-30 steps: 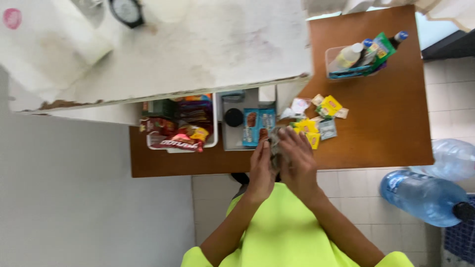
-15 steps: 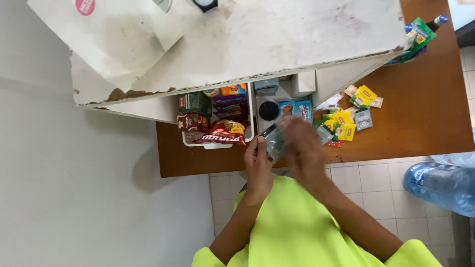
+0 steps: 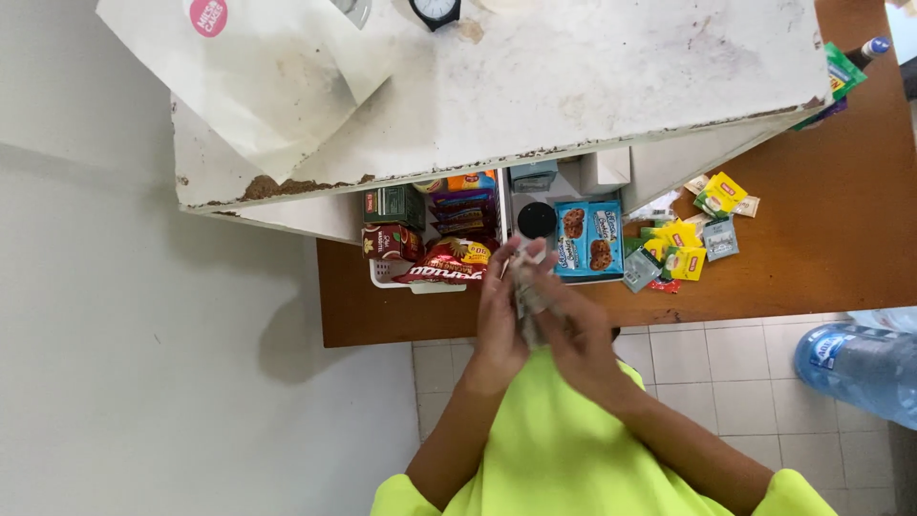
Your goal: Sort various snack packages and tea sachets on a table.
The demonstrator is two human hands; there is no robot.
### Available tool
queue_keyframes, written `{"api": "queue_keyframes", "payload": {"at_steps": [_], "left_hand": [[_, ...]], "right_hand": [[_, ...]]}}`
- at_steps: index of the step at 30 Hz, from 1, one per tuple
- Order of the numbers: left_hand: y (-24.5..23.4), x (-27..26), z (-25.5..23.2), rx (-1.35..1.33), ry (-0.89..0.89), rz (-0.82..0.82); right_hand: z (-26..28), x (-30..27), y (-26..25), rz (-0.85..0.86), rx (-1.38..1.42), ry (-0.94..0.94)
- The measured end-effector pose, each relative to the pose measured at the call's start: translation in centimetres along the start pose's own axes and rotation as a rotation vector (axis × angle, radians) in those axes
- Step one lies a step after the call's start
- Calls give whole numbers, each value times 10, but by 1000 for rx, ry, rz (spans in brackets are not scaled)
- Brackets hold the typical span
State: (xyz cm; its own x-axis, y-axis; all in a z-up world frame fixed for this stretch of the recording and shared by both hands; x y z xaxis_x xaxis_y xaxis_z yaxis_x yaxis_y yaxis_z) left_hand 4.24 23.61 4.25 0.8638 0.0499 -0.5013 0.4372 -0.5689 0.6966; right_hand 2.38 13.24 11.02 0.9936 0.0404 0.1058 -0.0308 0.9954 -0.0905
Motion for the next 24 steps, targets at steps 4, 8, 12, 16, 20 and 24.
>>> {"api": "queue_keyframes", "payload": {"at_steps": [4,8,12,16,20,24], "left_hand": [[32,-18,-4,-150,-50,225],[40,-20,6,-121,-92,241],[52,-17,12,-188,-133,392],[34,-12,57,-187,-288,279],[74,-25,40,-349,-200,501],[88,-31,38,-487,-163,575]], "right_hand": [[21,7,1,11,-236,-276],[27,2,-8,-16,-423,-360],[30,1,-14,99,-370,-465],[38,23,-36,-74,-461,-414],[40,9,-37,39,-335,-410],[21,12,-52,-1,-433,-440]]}}
Point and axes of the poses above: each hand's wrist, its own x-axis towards the middle knuckle, its own y-axis out of the palm, z = x × y, the point moved 6 cm from there along x, towards the middle knuckle, and after that the axes turned 9 degrees about -z, right-handed, at the moved point
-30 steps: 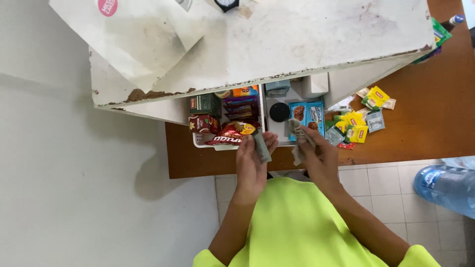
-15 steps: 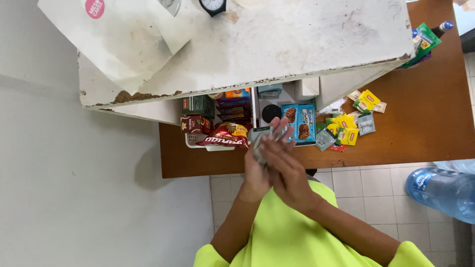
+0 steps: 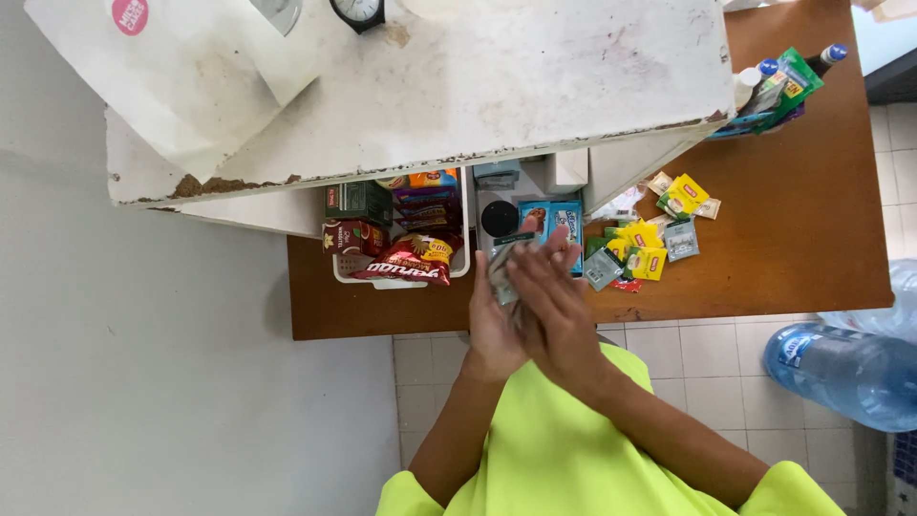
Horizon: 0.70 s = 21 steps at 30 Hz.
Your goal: Sort various snack packages and tea sachets on a table.
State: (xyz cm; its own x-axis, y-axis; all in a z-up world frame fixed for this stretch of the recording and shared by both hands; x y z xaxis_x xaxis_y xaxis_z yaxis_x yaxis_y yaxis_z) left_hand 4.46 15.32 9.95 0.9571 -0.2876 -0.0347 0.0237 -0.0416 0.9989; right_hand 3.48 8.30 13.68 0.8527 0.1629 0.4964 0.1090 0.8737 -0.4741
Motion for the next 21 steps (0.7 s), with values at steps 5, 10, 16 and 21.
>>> {"api": "queue_keyframes", "payload": {"at_steps": [5,10,16,21], "left_hand": [[-22,1,17,273,-49,-267],[11,1,9,127,-15,-73],[-27,-5,25,90,-129,-319],[-22,-6,6,86,15,-191]], "right_hand": [[6,18,-17,-55,-12,34],[12,6,-14,90,99,-47],[-7,7,-19,-66,43,114],[15,7,-16,107,272,53]]}}
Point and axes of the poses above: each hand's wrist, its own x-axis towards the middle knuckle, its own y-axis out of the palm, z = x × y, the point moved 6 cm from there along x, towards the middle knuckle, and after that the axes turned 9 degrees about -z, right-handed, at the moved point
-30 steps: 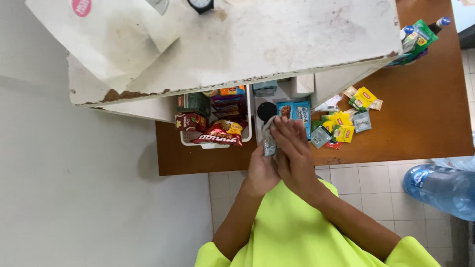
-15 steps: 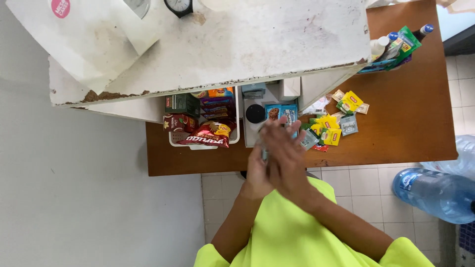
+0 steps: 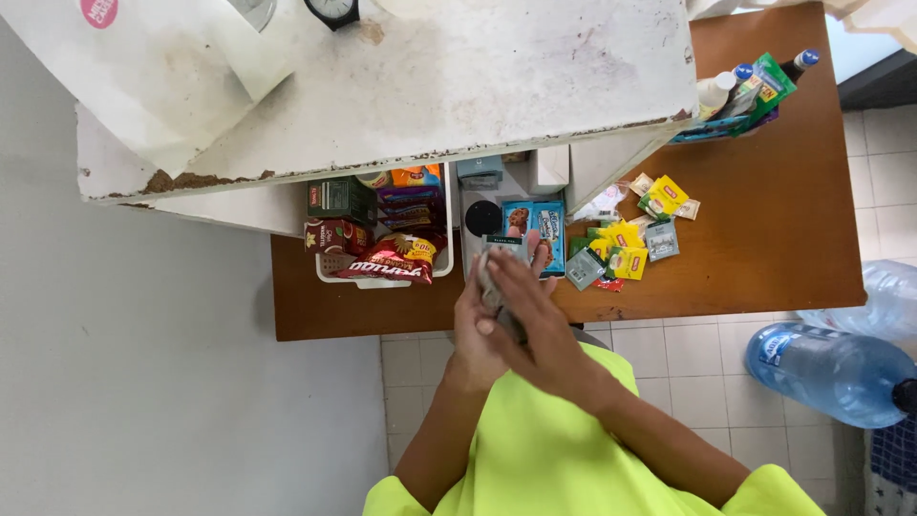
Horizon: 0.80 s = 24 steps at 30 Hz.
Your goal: Sort various snack packages and tea sachets on a table.
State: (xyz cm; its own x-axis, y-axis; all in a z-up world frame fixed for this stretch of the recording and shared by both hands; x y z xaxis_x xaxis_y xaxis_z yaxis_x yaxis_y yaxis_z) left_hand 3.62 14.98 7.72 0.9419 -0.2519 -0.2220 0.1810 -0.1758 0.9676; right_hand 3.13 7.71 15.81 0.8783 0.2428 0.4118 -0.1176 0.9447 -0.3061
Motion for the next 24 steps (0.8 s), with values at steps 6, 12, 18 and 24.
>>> {"api": "queue_keyframes", "payload": {"at_steps": [6,12,18,24], "left_hand": [[-53,-1,11,118,-2,-238],[-16,-3,16,445,66,-435],[-19,1,17,373,220,-333],[-48,2,8,387,372,-453]], "right_hand": [[-27,-8,-3,-108,-137,11],[-60,-25,-29,-488,-96,182],[-89,-38,-27,-573,219,426],[-78,-30,-47,-493,-65,689]]}}
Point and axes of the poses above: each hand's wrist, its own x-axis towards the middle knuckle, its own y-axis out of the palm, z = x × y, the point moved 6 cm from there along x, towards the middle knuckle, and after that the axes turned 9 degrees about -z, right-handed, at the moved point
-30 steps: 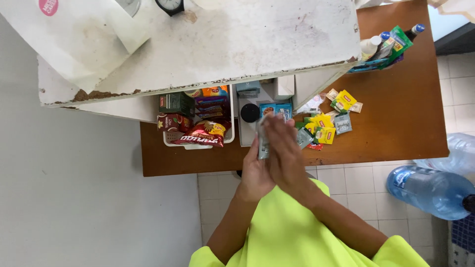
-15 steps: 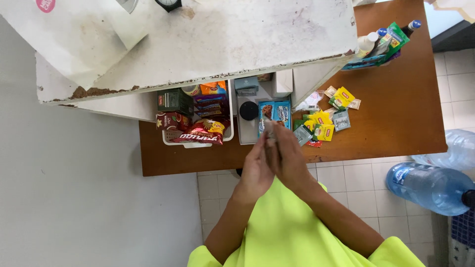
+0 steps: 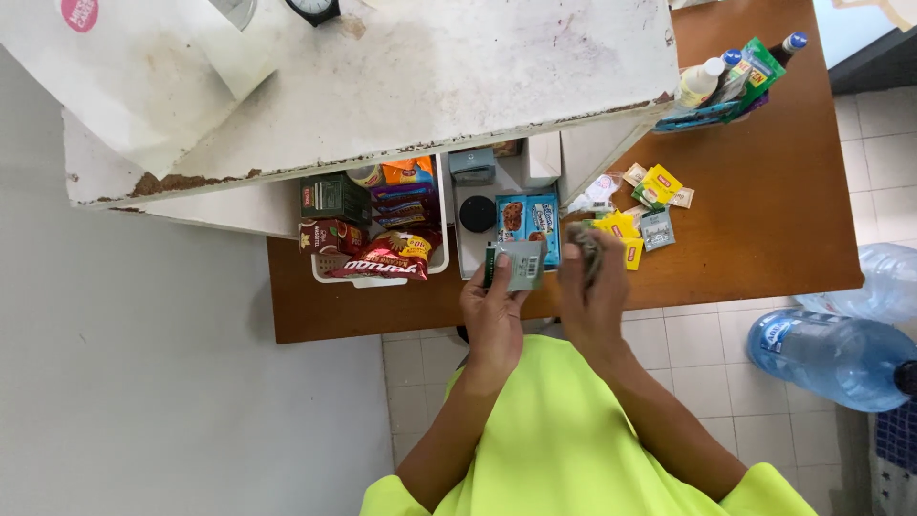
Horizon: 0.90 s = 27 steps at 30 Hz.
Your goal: Sort various snack packages and tea sachets on a table.
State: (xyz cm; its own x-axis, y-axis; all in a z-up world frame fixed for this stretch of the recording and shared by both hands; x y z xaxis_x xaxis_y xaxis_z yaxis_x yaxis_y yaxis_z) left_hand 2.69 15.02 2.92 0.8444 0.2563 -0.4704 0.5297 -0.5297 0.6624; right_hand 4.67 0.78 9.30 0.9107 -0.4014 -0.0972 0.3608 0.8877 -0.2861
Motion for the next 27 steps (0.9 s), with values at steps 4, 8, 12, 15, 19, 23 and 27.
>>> {"api": "queue_keyframes", "payload": {"at_steps": [4,8,12,15,19,23,27], "left_hand": [[2,3,5,36,-81,17],[5,11,-1,21,-141,-48],[-2,17,18,134,-164,-94],[-17,20,65,184,-200,-8],[10,23,77,221,-207,-19],[13,29,101,403,-219,-51],[18,30,123,458,-247,-96]], "right_hand": [[30,-11,6,86,101,-474],[38,-29,14,287,-233,-840],[6,-7,-6,276,-195,-665],[0,0,-17,221,-306,-716],[-59,38,-51,174,-298,-625],[-168,98,-96,31,-332,-158],[-282,128,-126,-163,-585,-210]]}}
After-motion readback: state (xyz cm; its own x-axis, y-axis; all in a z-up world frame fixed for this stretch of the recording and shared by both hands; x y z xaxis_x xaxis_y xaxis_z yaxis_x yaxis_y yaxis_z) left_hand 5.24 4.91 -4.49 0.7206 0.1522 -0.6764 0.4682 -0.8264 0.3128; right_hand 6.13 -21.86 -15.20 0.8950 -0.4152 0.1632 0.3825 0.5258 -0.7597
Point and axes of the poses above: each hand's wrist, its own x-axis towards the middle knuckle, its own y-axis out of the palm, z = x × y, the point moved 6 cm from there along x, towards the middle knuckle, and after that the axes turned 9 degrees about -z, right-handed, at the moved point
